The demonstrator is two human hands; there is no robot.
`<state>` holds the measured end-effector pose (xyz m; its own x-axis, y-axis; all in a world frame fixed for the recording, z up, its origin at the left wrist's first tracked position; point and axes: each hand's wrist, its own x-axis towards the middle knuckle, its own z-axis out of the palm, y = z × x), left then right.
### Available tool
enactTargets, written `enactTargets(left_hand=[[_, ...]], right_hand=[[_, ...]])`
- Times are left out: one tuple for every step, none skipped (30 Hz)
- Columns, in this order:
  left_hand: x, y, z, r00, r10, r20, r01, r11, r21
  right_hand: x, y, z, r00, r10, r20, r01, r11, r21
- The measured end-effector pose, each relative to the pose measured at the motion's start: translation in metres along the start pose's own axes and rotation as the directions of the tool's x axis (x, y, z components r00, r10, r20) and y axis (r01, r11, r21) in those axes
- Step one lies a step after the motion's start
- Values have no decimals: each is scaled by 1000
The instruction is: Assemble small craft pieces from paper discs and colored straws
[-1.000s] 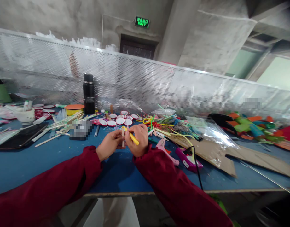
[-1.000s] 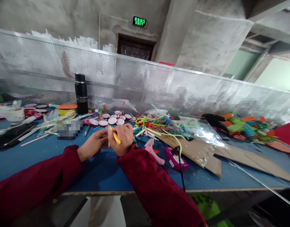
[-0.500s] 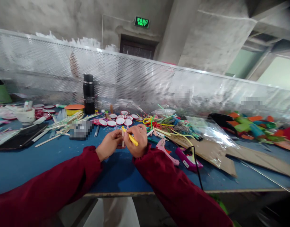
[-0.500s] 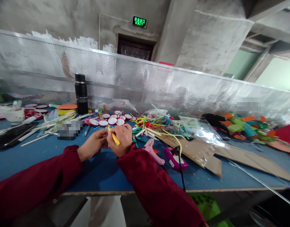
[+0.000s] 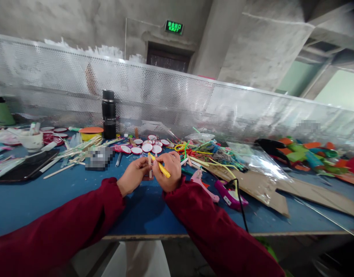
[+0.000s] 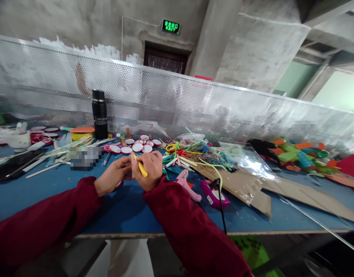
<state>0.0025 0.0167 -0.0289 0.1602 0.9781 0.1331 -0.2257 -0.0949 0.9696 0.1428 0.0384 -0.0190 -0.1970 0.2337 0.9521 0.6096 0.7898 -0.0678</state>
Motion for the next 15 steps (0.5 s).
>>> enactTargets(left_hand=[[0, 0, 0, 1000, 3, 4, -3, 1000, 1], [0, -1, 0, 1000, 5, 7, -5, 1000, 5], [0, -1, 0, 1000, 5, 8, -5, 1000, 11], [1, -1, 0, 1000, 3, 6, -3, 1000, 15], [1, -2, -1, 1000, 1, 1, -1, 1000, 15], [2, -2, -1, 1000, 0, -5, 0, 1000, 13], [2, -1, -1, 1000, 1, -14, 0, 1000, 6], [2, -1, -1, 1000, 4, -29, -4, 1000, -3], [2, 0, -1, 999, 9, -51, -10, 1000, -13], [2, 2, -1, 997, 17, -77, -19, 1000, -22], [2, 3, -1, 994, 29, -102, -32, 999, -31], [2, 4, -1, 991, 44, -125, -49, 998, -38], [1, 6, -1, 988, 62, -143, -68, 997, -41], [1, 7, 0, 985, 78, -157, -85, 996, -42], [1, 8, 0, 982, 90, -166, -98, 994, -40]], right_hand=[[0, 0, 0, 1000, -3, -1, 3, 1000, 3], [-1, 1, 1, 1000, -7, 1, 7, 1000, 7], [-1, 1, 1, 1000, -11, 6, 11, 1000, 10], [-1, 2, 1, 1000, -14, 14, 14, 1000, 10], [0, 3, 2, 1000, -14, 22, 13, 1000, 7], [0, 3, 1, 1000, -8, 23, 8, 1000, 0], [1, 4, 1, 1000, 3, 18, -3, 1000, -9], [2, 5, 0, 1000, 19, 10, -19, 1000, -17], [2, 5, 0, 999, 37, 7, -37, 999, -21], [3, 6, -1, 998, 54, 14, -54, 998, -18], [3, 6, -2, 997, 65, 34, -65, 998, -8], [3, 5, -2, 995, 73, 65, -73, 997, 9], [3, 5, -2, 992, 78, 101, -81, 996, 28], [2, 4, -2, 988, 85, 131, -92, 995, 45], [1, 4, -1, 983, 98, 155, -108, 992, 59]])
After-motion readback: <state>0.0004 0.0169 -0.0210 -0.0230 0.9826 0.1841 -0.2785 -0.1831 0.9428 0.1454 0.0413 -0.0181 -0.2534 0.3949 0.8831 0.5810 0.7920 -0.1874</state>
